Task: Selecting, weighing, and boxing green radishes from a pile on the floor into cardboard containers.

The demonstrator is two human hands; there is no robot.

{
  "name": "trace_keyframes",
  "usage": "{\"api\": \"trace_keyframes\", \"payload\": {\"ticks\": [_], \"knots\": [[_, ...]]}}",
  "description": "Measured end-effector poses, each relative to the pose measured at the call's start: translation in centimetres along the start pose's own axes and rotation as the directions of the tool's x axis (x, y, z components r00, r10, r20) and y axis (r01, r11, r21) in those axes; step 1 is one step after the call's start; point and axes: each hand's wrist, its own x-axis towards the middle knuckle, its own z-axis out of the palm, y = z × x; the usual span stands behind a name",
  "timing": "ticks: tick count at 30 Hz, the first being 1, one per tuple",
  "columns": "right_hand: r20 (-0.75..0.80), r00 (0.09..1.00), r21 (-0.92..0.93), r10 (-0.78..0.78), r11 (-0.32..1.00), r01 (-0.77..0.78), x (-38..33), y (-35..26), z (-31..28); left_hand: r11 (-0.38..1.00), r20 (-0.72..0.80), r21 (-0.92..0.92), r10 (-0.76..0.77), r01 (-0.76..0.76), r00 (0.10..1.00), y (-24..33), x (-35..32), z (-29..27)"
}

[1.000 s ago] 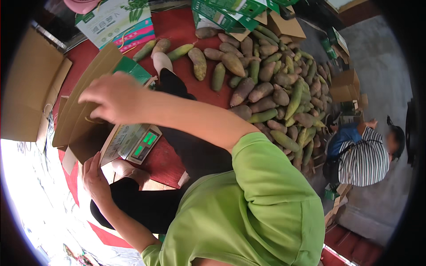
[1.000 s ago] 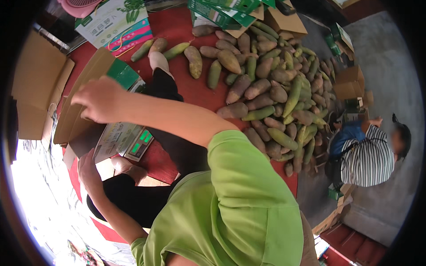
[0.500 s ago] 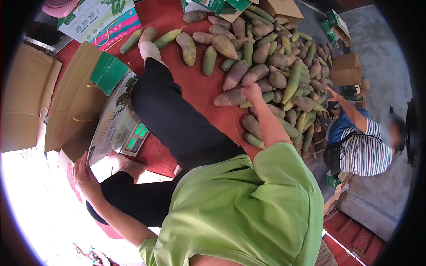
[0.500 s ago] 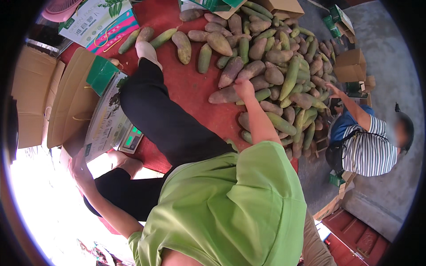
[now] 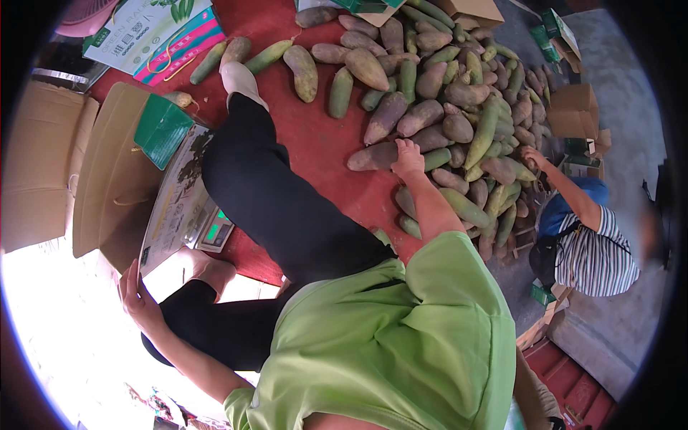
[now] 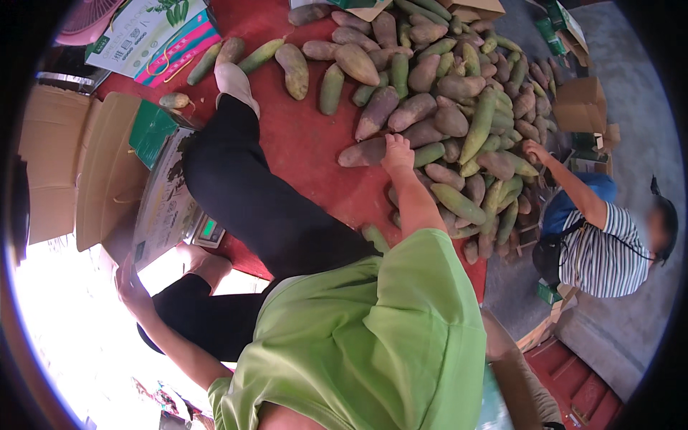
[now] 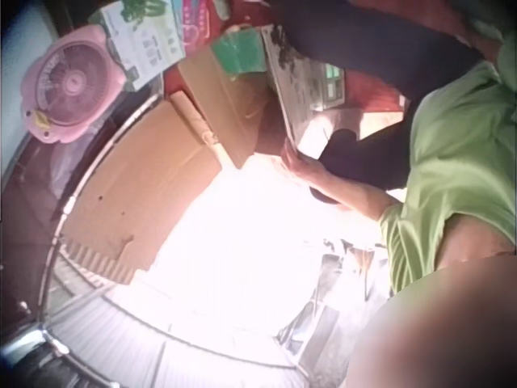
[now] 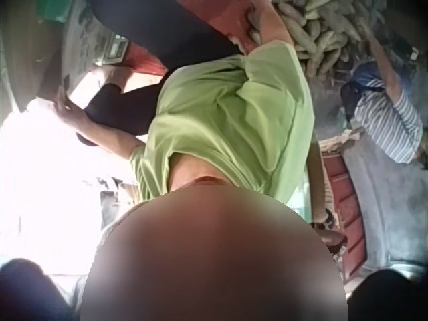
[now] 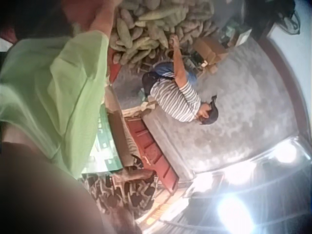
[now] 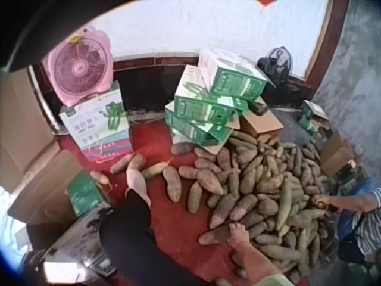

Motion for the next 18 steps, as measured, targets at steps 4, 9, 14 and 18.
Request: {"api": "trace_keyframes", "payload": {"ticks": [4, 9, 14, 18], "knots": [[0.037, 0.983, -0.236, -0.178, 0.955, 0.182, 2.0, -0.5, 1.6, 0.998, 0.033, 0.01, -0.066, 0.066, 0.997, 0.3, 0.1, 0.2], [0.255, 0.952, -0.384, -0.171, 0.885, 0.262, 1.6, -4.0, 0.9, 0.995, 0.041, 0.019, -0.095, 0.094, 0.995, 0.3, -0.1, 0.1], [0.227, 0.911, -0.566, -0.344, 0.715, 0.411, 3.5, -4.1, 3.9, 0.993, 0.038, -0.03, -0.11, 0.111, 0.993, 0.9, 0.5, 0.0], [0.273, 0.899, -0.482, -0.342, 0.761, 0.435, 2.6, -6.2, 4.6, 0.992, 0.019, -0.017, -0.126, 0.126, 0.992, 0.7, 0.0, -0.1]]}}
